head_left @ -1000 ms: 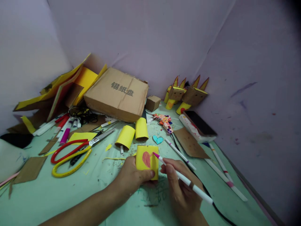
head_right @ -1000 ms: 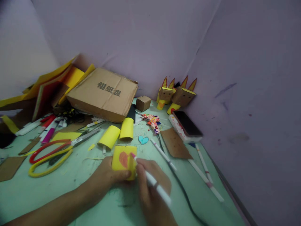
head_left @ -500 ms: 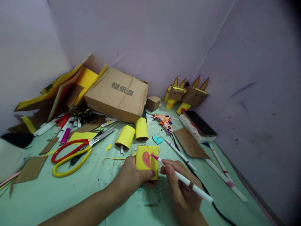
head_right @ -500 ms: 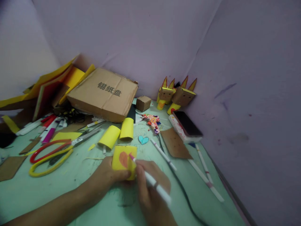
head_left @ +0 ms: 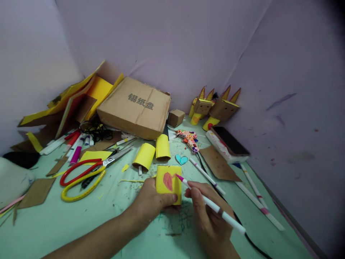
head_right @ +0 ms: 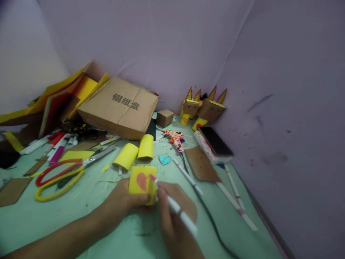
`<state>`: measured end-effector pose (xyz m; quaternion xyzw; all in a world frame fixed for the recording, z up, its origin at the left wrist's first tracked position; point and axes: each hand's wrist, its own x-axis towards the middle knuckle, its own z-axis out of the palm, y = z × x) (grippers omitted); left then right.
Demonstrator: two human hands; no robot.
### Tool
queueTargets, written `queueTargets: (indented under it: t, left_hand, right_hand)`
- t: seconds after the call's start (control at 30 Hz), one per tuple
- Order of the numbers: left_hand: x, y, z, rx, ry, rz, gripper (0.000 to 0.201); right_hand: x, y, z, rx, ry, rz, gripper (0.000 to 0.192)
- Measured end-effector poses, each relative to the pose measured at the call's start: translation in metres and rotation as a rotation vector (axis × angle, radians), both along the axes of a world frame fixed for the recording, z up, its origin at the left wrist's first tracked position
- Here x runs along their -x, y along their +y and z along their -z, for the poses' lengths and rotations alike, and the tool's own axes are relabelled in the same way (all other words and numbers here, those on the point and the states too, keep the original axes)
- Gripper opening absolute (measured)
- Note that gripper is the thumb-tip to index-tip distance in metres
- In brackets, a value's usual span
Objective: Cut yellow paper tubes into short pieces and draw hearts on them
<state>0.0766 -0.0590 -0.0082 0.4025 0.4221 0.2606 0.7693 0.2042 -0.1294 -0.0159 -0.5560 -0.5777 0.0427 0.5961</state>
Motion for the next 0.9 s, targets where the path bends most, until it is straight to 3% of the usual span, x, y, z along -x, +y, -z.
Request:
queueTargets:
  t: [0.27,0.43,0.6,0.9]
  left_hand:
    - [-0.0007,-0.0013,-0.0099,-0.029,0.014,0.014,0.014]
    - [0.0,-0.0003,-0.0078,-0.032,0.005,0.03,0.019]
    - [0.0002,-0.0012,-0.0047,-0.027,-0.003,0.031,0.017]
    - [0.0002,-0.0006,-0.0077,-0.024,0.0,0.025,0.013]
  right_hand:
    - [-0.0003,0.0004,-0.0033,0.028,-0.046,-0.139,0.022]
    - [-0.0013,-0.0014,-0.0052,0.073,-0.02,-0.08,0.021]
    - [-0.0004,-0.0002,-0.0042,0.038,-0.043,-0.132,0.022]
    - [0.0047,0.0002,-0.0039,0.047,0.047,-0.089,0.021]
